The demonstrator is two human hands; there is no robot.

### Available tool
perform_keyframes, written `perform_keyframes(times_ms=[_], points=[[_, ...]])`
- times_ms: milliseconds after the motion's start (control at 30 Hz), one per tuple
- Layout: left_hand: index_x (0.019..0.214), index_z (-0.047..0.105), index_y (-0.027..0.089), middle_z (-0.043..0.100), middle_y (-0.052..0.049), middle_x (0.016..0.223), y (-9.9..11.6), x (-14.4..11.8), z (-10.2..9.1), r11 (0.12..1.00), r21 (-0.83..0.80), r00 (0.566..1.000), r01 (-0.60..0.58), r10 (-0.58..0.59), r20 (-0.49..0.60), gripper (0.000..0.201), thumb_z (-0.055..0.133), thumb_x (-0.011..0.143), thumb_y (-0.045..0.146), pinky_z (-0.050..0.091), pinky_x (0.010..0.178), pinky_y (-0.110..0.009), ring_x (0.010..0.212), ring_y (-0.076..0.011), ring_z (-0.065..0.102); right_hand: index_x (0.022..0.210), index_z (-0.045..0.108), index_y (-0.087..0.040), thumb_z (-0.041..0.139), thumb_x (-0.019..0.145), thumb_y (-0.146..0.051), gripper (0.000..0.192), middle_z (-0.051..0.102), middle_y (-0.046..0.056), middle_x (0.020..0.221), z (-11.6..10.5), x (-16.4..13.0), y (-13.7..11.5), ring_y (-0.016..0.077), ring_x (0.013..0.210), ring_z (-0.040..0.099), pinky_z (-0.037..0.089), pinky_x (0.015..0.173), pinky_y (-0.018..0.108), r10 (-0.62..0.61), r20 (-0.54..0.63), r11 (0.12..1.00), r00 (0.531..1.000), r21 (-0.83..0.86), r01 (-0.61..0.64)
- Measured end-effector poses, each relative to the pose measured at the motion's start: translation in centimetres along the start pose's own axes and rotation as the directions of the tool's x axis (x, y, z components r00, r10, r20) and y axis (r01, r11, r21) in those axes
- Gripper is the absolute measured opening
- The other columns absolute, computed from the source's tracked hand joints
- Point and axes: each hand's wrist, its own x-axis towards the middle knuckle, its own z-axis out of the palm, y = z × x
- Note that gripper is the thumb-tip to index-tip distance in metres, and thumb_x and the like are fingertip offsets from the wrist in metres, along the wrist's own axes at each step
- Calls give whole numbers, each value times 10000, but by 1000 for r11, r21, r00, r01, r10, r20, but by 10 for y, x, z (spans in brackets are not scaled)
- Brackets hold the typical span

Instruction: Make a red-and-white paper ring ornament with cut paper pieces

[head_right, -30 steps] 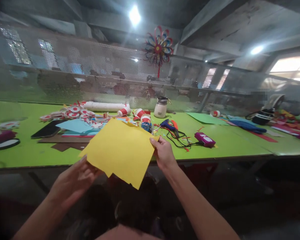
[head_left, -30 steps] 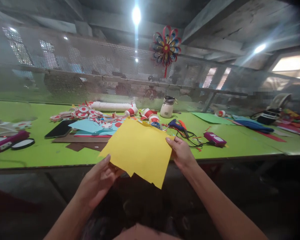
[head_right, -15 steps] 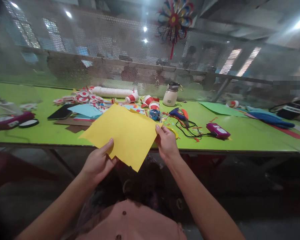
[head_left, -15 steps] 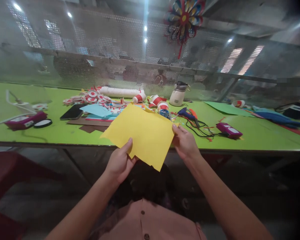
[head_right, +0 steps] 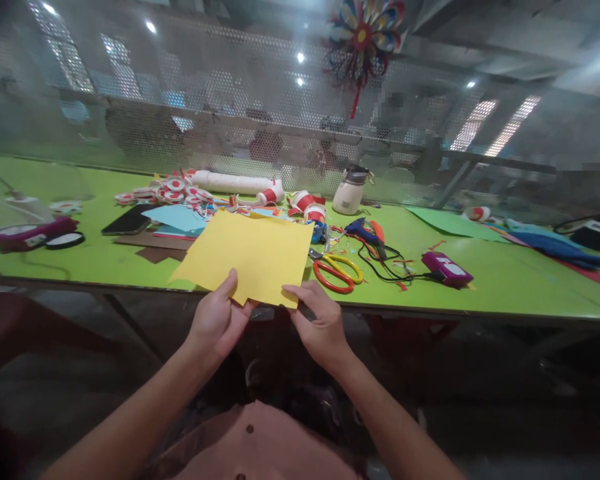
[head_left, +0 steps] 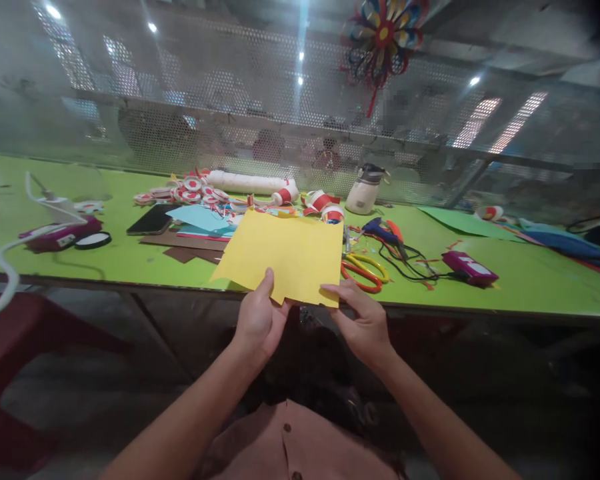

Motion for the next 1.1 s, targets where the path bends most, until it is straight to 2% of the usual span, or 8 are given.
perform_keyframes(times_ms=[167, 267, 367, 467, 600, 800, 933, 1100], points=[[1035, 641, 165, 647, -107, 1122, 10, -13, -5, 953, 277, 961, 126, -186, 204, 278, 555, 834, 336, 515, 829, -346, 1004, -231, 613, 917, 676, -269, 578, 803, -144, 195, 643, 31, 830, -4, 9, 17, 190, 798, 593, 470, 776, 345, 11, -30, 1000, 999, -11, -11], [939, 680, 131, 697, -141, 907, 22, -30, -25, 670, 721, 911, 175, -388, 139, 278, 645, 755, 336, 529, 722, -357, 824, -258, 655, 875, 675, -257, 567, 817, -158, 158, 643, 29, 787, -8, 13, 26, 190, 771, 584, 468, 750, 346, 18, 11, 999, 1000, -42, -17], [864, 697, 204, 688, -92, 866, 36, -35, -43, 346, 915, 966, -207, -75, 247, 158, 668, 729, 281, 500, 718, -324, 797, -232, 634, 862, 683, -244, 565, 811, -151, 159, 648, 41, 794, -10, 18, 33, 203, 791, 572, 454, 763, 372, 4, 96, 995, 995, -101, 6], [1045, 647, 255, 629, -78, 1034, 49, -20, -48, -73, 768, 758, -637, 122, 640, 306, 649, 741, 223, 416, 888, -373, 979, -247, 546, 868, 707, -234, 574, 802, -161, 165, 630, 54, 796, -11, 25, 34, 207, 787, 554, 446, 725, 366, 38, 164, 990, 986, -139, -15], [1072, 613, 182, 578, -130, 1109, 57, 18, -42, -399, 539, 608, -742, -60, 792, 277, 570, 799, 206, 374, 896, -429, 1031, -271, 468, 855, 734, -229, 601, 795, -211, 147, 574, 29, 668, -16, 37, 30, 171, 654, 509, 417, 587, 300, 159, 141, 982, 977, -125, -142], [840, 642, 184, 619, -66, 832, 59, 49, -40, -336, 550, 621, -764, -154, 769, 162, 480, 854, 179, 414, 697, -287, 774, -170, 546, 815, 738, -214, 585, 807, -216, 154, 528, 6, 590, -26, 52, 33, 147, 589, 484, 380, 536, 269, 183, 261, 977, 948, -157, -145], [798, 659, 194, 610, -57, 817, 65, 53, -36, -318, 583, 658, -748, -239, 714, 153, 511, 838, 203, 411, 695, -272, 791, -168, 554, 839, 727, -186, 579, 809, -192, 151, 565, 48, 717, -27, 50, 36, 173, 704, 509, 409, 622, 299, 80, 379, 971, 922, -237, 13], [855, 663, 181, 596, -73, 878, 68, 48, -34, -298, 544, 618, -784, -300, 727, 134, 541, 830, 231, 416, 728, -284, 832, -176, 543, 905, 716, -198, 563, 834, -213, 170, 535, 77, 790, -33, 43, 32, 206, 781, 477, 406, 699, 361, -9, 452, 913, 892, -360, 192]])
